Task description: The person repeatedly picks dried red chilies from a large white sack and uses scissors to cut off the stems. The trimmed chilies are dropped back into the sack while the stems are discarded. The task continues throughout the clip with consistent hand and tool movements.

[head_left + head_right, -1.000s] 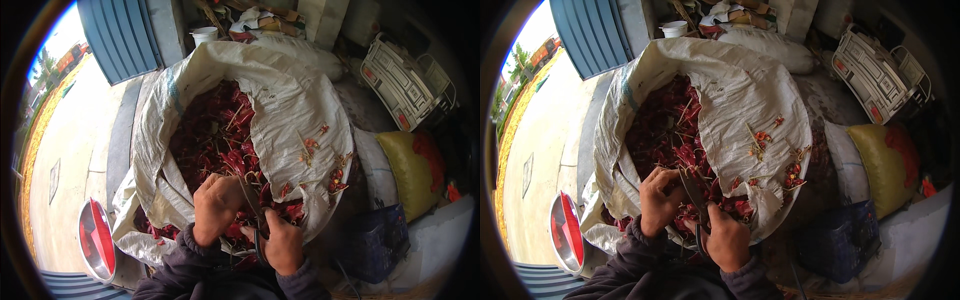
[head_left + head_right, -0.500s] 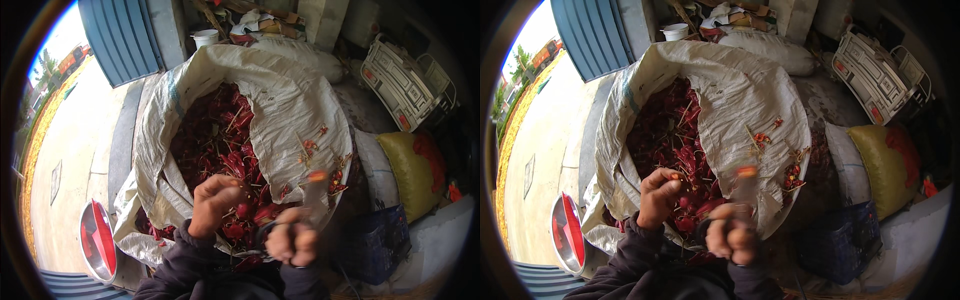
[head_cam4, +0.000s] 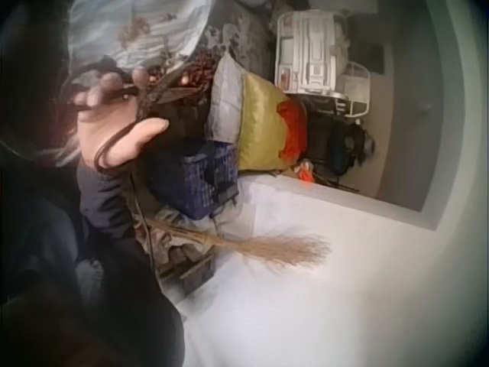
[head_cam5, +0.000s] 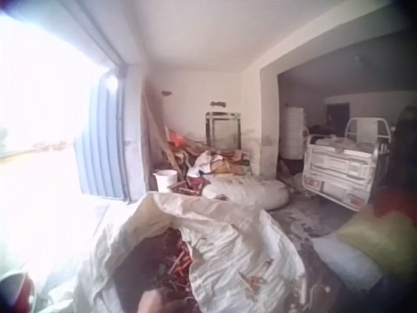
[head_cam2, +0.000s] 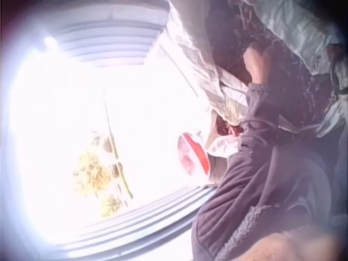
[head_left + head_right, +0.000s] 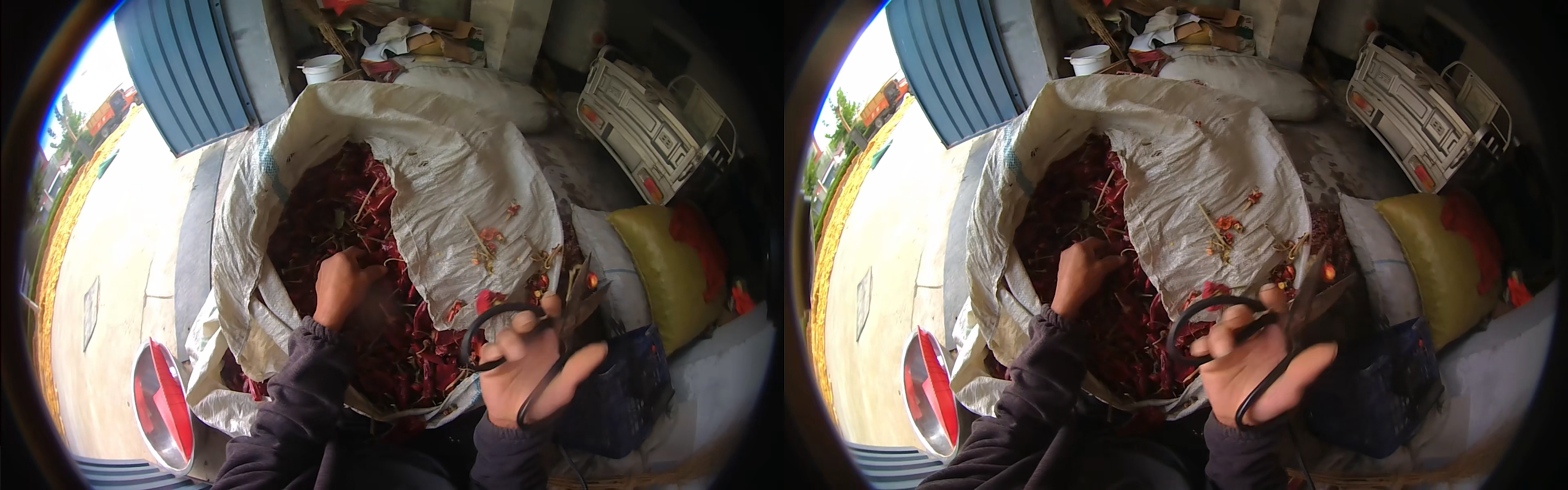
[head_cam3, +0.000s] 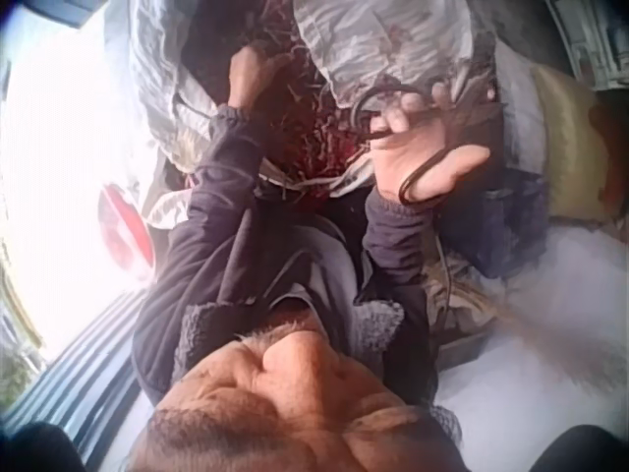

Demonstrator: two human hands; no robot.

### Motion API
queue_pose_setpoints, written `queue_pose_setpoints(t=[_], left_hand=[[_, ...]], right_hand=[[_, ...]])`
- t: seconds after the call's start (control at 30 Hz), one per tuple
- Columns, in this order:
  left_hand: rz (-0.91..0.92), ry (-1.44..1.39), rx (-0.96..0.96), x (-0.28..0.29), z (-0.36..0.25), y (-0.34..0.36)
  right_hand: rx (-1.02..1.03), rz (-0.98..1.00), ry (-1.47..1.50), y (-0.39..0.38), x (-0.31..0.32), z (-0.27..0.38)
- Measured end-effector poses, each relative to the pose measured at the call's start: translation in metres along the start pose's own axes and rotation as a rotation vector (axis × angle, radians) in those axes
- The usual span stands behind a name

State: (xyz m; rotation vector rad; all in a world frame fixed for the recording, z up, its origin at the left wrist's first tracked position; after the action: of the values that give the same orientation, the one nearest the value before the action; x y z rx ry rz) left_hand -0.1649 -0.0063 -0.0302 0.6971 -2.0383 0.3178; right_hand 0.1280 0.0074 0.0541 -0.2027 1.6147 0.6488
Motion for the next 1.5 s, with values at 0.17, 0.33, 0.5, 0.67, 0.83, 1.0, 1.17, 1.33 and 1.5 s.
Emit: queue_pose_setpoints(t=[0.17,0.33,0.5,0.67,0.83,1.0,1.17,1.33,1.5], left_hand=[[-0.157,-0.559,0.029,-0.006,0.012,-0.012],[-0.201,-0.774,0.026,0.026,-0.012,-0.046],[-0.225,-0.681,0.031,0.068,-0.056,-0.075],[-0.305,-0.452,-0.209,0.057,-0.064,-0.08],[-0.222,-0.488,-0.107,0.056,-0.07,-0.086],[-0.254,-0.381,-0.208,0.067,-0.086,-0.091],[-0.2,-0.398,-0.345,0.064,-0.084,-0.082],[0.109,-0.698,-0.133,0.05,-0.069,-0.079],[0.128,-0.902,-0.158,0.04,-0.064,-0.081]], right_hand=[[-0.174,-0.212,-0.144,-0.013,0.032,-0.014],[-0.279,-0.149,-0.8,-0.027,0.042,-0.038],[-0.186,0.006,-1.816,-0.011,0.003,-0.048],[-0.161,0.062,-2.079,-0.02,0.025,-0.048],[-0.047,0.116,-2.215,-0.023,0.015,-0.048],[-0.035,0.045,-2.092,-0.025,0.022,-0.045],[-0.012,0.034,-1.817,-0.024,0.02,-0.041],[-0.532,-0.249,-0.943,-0.034,0.041,-0.063],[-0.606,-0.226,-0.738,-0.042,0.032,-0.071]])
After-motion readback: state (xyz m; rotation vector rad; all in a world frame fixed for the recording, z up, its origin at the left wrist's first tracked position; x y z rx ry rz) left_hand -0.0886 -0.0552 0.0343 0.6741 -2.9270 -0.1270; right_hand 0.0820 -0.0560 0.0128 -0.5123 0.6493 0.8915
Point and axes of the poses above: each hand's wrist, its own y-axis towards the middle knuckle, its own x-axis out of the back of the hand, z = x × y, the point moved 7 cm from there along y, towards the middle knuckle, and after that the axes turned 13 degrees about y, right-handed, at the moved point
